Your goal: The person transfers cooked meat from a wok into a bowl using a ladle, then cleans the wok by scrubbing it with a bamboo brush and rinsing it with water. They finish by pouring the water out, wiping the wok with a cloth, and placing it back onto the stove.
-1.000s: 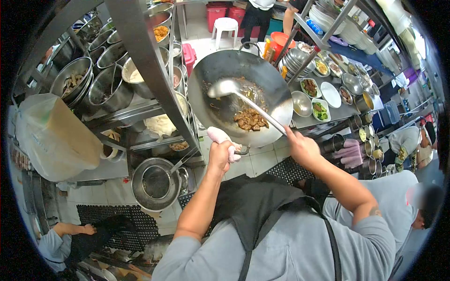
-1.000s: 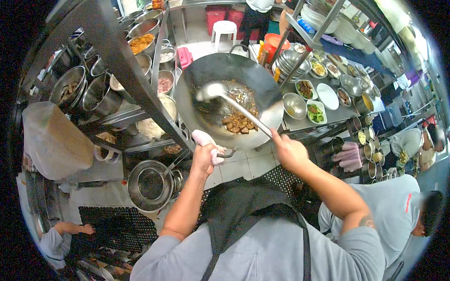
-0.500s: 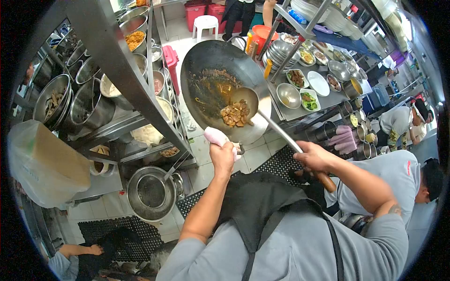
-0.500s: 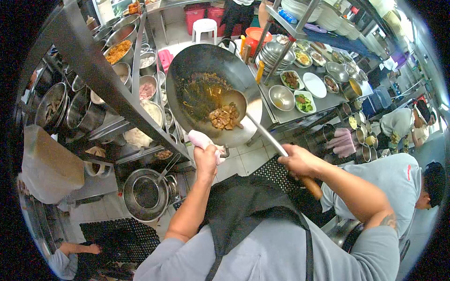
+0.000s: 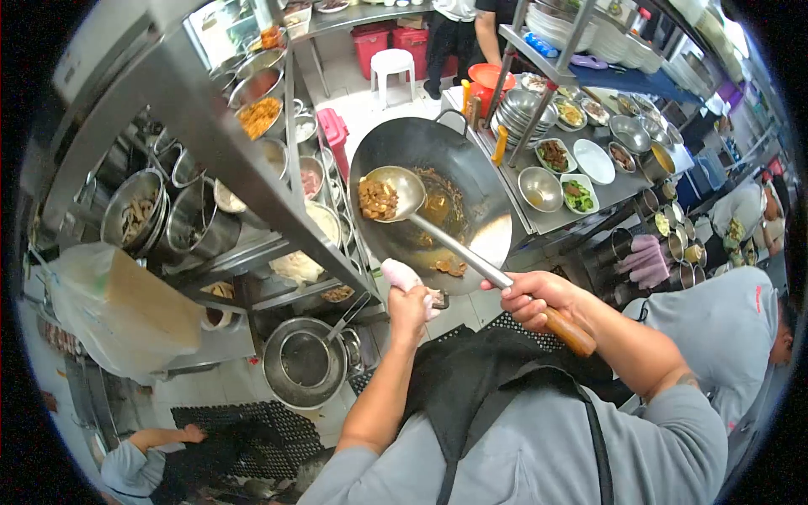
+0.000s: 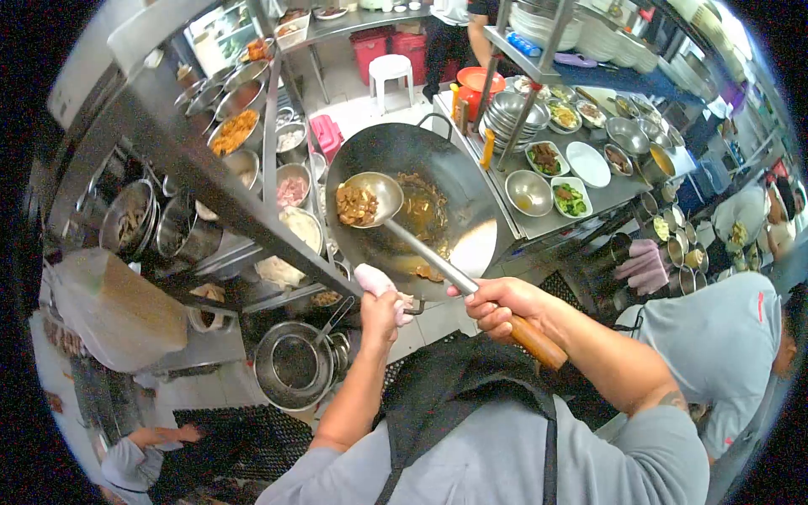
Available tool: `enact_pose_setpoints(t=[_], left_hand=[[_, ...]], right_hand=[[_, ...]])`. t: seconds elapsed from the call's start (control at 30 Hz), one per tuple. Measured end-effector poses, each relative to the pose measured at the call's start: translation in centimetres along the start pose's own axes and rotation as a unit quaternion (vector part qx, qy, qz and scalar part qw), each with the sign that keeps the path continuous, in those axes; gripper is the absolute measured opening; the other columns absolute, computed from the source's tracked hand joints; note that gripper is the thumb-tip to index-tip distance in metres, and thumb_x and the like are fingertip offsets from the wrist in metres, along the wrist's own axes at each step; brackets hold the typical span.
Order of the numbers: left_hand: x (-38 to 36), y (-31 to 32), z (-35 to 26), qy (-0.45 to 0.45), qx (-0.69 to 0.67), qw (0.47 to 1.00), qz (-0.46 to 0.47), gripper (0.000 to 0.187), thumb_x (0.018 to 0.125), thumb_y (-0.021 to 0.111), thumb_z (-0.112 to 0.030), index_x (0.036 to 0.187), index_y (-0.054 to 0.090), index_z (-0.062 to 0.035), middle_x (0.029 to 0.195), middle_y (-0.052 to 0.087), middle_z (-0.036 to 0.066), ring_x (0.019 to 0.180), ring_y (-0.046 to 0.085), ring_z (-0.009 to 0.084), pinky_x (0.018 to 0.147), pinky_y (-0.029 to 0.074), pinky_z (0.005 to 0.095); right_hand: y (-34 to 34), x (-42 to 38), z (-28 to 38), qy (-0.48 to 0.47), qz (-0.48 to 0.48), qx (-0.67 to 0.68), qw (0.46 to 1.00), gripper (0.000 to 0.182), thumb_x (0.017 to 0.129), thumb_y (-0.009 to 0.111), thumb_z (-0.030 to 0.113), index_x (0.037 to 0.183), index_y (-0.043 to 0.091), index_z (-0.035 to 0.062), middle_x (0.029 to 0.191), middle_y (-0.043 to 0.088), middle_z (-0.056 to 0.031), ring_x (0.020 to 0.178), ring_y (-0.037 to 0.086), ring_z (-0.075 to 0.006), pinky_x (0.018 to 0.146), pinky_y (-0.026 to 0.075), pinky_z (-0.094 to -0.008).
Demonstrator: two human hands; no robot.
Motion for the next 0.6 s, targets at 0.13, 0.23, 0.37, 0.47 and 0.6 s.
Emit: enact_pose_setpoints(t=[0.13, 0.23, 0.37, 0.47, 0.6], left_hand=[[-1.0, 0.4, -2.5, -0.008, -0.014, 0.999, 0.032, 0.009, 0.078, 0.052, -0.004, 0.079, 0.057, 0.0025, 0.07, 0.063, 0.014, 0.054, 0.063, 0.0224, 0.047, 0.052, 0.0348], [-0.2, -0.3, -1.8, -0.033, -0.053, 0.996, 0.07, 0.009, 0.079, 0.051, -0.005, 0.079, 0.056, 0.0025, 0.071, 0.062, 0.013, 0.061, 0.063, 0.0213, 0.055, 0.054, 0.0321], [-0.5, 0.0, -2.7, -0.065, -0.099, 0.989, 0.091, 0.006, 0.079, 0.05, -0.004, 0.083, 0.051, 0.0002, 0.072, 0.06, 0.013, 0.061, 0.063, 0.0245, 0.046, 0.055, 0.0389], [-1.6, 1.4, -4.1, -0.066, -0.089, 0.991, 0.073, 0.009, 0.078, 0.05, -0.003, 0.085, 0.052, 0.0023, 0.072, 0.06, 0.015, 0.062, 0.064, 0.0258, 0.051, 0.056, 0.0381], [0.6, 0.9, -3.5, -0.054, -0.087, 0.992, 0.073, 0.008, 0.08, 0.049, -0.006, 0.085, 0.051, -0.0007, 0.074, 0.059, 0.015, 0.064, 0.062, 0.0247, 0.049, 0.052, 0.0363]], right_hand=[[-2.5, -0.2, -1.1, -0.037, -0.004, 0.004, 0.999, 0.033, 0.094, 0.051, 0.008, 0.127, 0.046, 0.0135, 0.062, 0.034, 0.0063, 0.043, 0.033, -0.0016, 0.037, 0.033, -0.019], [-4.4, -3.1, -1.6, -0.068, -0.003, 0.036, 0.997, 0.036, 0.094, 0.051, 0.007, 0.129, 0.045, 0.0127, 0.063, 0.035, 0.0051, 0.043, 0.034, -0.0015, 0.037, 0.033, -0.019], [-6.4, -9.3, -3.0, -0.131, 0.018, 0.097, 0.987, 0.041, 0.094, 0.05, 0.005, 0.133, 0.042, 0.0114, 0.063, 0.037, 0.0035, 0.042, 0.034, -0.0015, 0.035, 0.031, -0.0192], [-7.8, -15.2, -3.9, -0.196, -0.03, 0.136, 0.971, 0.04, 0.093, 0.05, 0.003, 0.133, 0.044, 0.0097, 0.063, 0.04, 0.0011, 0.041, 0.036, -0.0018, 0.034, 0.03, -0.0193], [-13.0, -18.8, -3.6, -0.289, -0.072, 0.133, 0.945, 0.036, 0.094, 0.05, 0.006, 0.129, 0.045, 0.0108, 0.064, 0.038, 0.004, 0.042, 0.035, -0.0012, 0.035, 0.034, -0.0194]])
Point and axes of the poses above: each hand's wrist, its own x-axis towards the middle knuckle, its own y-axis out of the palm, z = x × y, the point moved 4 cm from there along x, towards the middle knuckle
